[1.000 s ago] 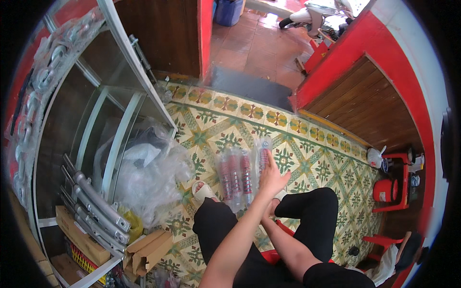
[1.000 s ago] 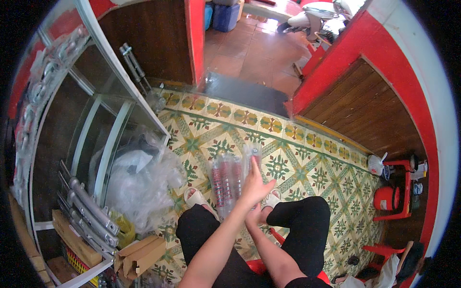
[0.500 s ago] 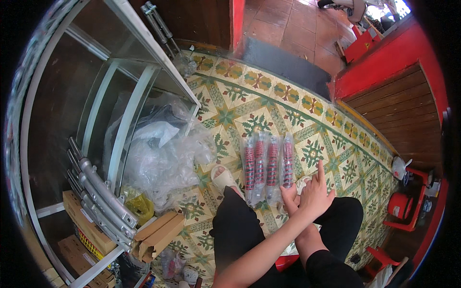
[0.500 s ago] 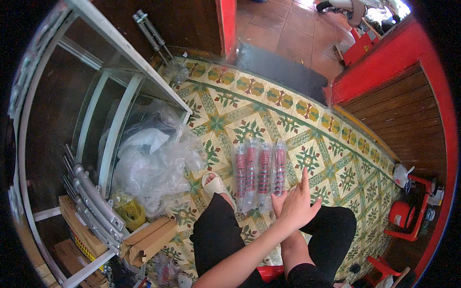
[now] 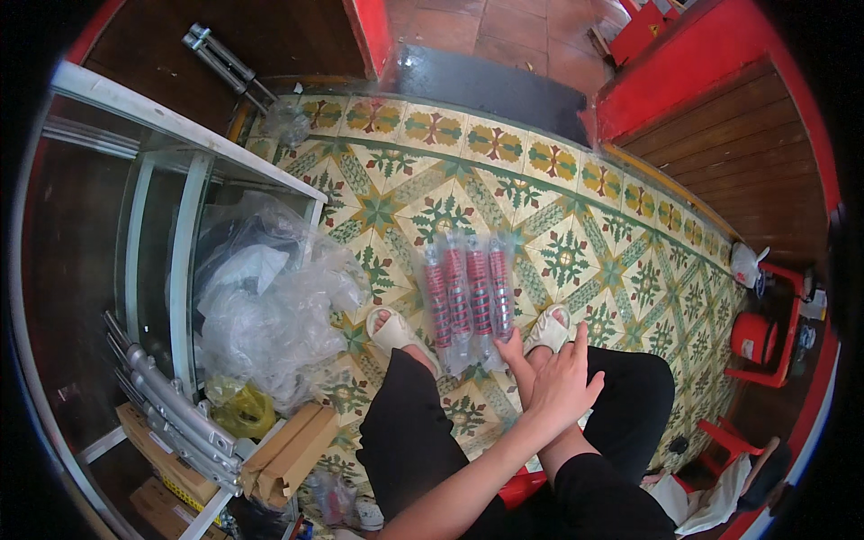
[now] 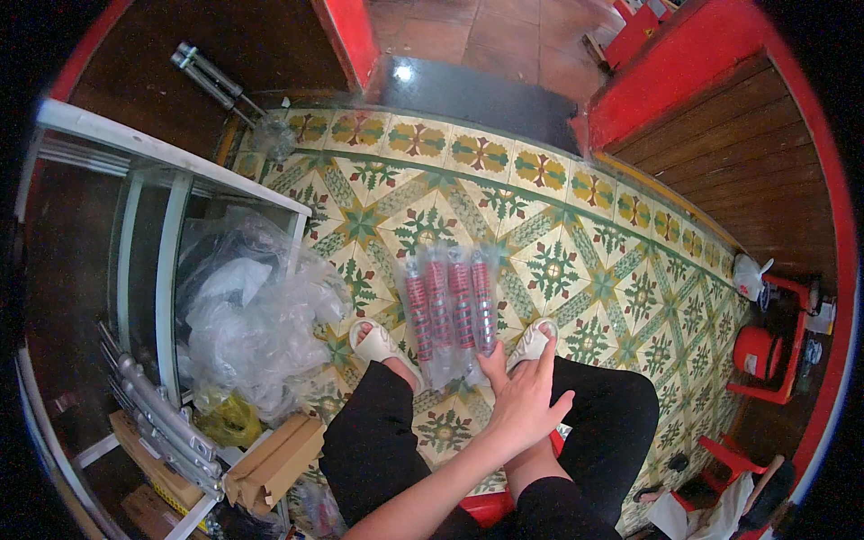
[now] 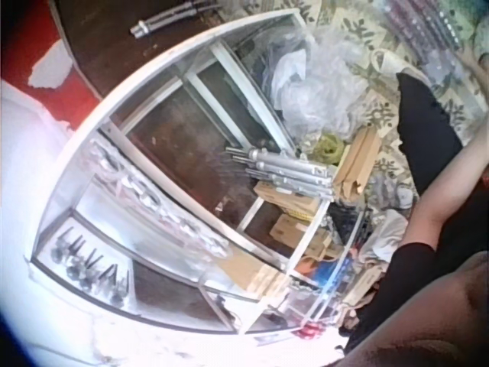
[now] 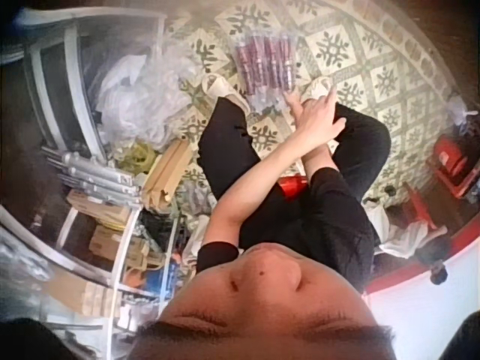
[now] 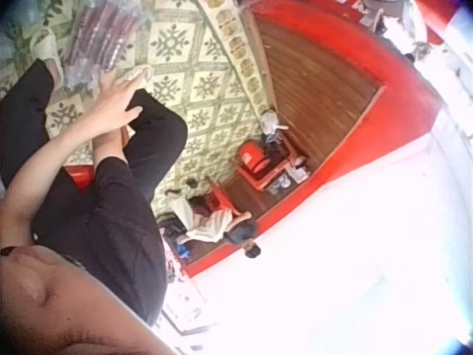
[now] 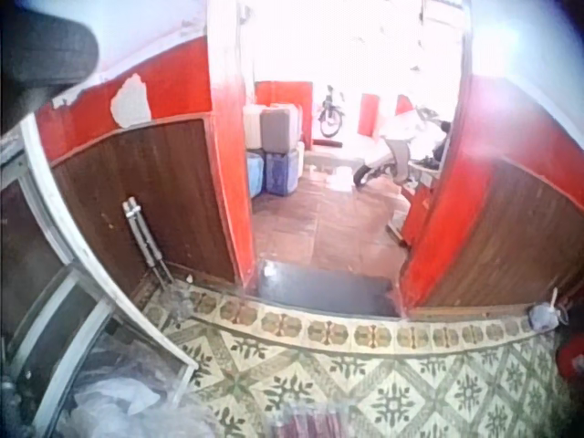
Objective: The person sits on a stool in a workshop and repeatedly picks up cardboard boxes from a glass display cabinet. They open the boxes and remove plastic-wrapped motorcycle suspension springs, placing the unwrapped items on the floor.
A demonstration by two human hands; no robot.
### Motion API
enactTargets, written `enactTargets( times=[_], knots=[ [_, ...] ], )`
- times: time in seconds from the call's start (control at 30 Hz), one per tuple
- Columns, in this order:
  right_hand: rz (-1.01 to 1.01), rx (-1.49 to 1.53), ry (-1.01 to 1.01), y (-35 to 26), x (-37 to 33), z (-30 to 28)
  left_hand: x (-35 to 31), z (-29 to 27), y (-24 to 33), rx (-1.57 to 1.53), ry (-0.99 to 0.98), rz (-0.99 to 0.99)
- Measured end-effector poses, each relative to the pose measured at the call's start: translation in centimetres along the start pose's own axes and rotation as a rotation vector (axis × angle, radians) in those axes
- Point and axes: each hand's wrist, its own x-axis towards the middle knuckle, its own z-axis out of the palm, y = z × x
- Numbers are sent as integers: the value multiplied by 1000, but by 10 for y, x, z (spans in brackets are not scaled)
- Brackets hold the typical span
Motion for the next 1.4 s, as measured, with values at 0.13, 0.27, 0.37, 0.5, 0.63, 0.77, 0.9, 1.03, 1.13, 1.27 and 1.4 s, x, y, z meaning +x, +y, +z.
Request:
enactTargets(
  times=[0.13, 0.27, 0.37, 0.5, 0.63, 0.77, 0.9, 1.03, 1.13, 1.27, 1.4],
  knots=[
    [-6, 111, -179, 22, 18, 3, -1, 1, -2, 14, -10, -1],
    [-66, 217, -325, 36, 21, 1, -3, 2, 1, 12, -18, 17],
    [-59, 120, -368, 9, 6, 0, 1, -8, -1, 34, -13, -15],
    [-112, -412, -254, 27, 7, -2, 2, -5, 8, 158, 127, 118],
    [-237, -361, -309, -26, 15, -7, -5, -42, 13, 180, 165, 94],
    [-408, 195, -493, -153, 9, -85, -13, -54, -5, 211, 401, 130],
    [-668, 401, -495, -252, -53, -208, -17, -62, -5, -101, 499, 243],
    [-628, 393, -395, -250, -126, -276, -22, -63, -26, -205, 590, 208],
    [-618, -40, -315, -166, -95, -268, -34, -53, -31, 103, 654, 221],
    [-940, -628, -269, -189, -154, -245, -81, -52, -47, 56, 660, 282],
    [-716, -982, -459, -176, -121, -237, -160, -89, -43, -250, 624, 266]
  ],
)
